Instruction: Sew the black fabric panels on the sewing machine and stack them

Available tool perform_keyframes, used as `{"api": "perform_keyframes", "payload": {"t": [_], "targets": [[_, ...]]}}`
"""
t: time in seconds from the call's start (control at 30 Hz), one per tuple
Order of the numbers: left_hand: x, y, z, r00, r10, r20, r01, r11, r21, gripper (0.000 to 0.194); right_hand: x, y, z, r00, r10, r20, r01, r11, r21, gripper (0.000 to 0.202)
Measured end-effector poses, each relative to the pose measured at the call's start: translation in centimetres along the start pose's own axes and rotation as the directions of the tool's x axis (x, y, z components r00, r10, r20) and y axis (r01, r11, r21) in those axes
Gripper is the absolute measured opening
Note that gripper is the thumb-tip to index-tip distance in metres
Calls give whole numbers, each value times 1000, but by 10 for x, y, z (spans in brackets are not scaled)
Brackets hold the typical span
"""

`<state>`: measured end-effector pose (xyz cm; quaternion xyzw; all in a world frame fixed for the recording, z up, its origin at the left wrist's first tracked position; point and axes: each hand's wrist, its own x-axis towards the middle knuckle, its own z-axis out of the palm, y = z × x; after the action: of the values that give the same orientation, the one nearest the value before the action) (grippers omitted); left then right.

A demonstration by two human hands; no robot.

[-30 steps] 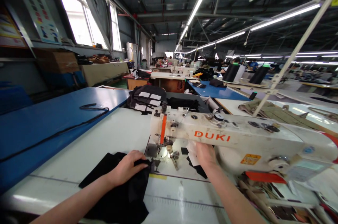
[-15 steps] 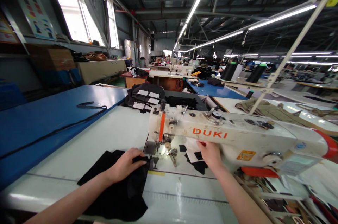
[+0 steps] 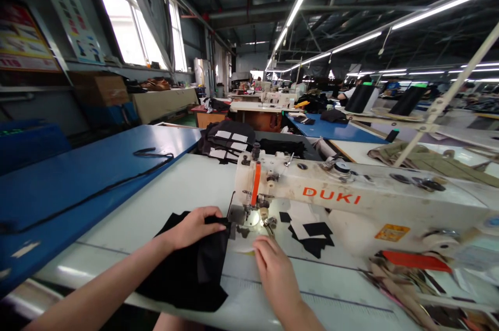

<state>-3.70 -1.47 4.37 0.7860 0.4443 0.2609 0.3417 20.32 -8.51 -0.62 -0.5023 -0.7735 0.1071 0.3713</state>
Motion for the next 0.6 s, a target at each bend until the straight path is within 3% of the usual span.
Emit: {"api": "perform_keyframes", "payload": {"t": [0.1, 0.2, 0.37, 0.6], "targets": [[2, 1, -7, 1000, 1, 17, -2, 998, 69, 20, 11, -6, 20, 994, -32, 105, 37, 998, -42, 23], [5, -4, -6, 999, -26, 38, 20, 990, 136, 19, 15, -6, 27, 986, -41, 162, 59, 993, -107, 28], [9, -13, 1, 996, -64, 61, 50, 977, 209, 20, 9, -11, 14, 980, -47, 194, 81, 982, -172, 38], [18, -1, 8, 992, -74, 101, 48, 971, 235, 18, 8, -26, 2, 959, -29, 283, 96, 969, -226, 34]]}}
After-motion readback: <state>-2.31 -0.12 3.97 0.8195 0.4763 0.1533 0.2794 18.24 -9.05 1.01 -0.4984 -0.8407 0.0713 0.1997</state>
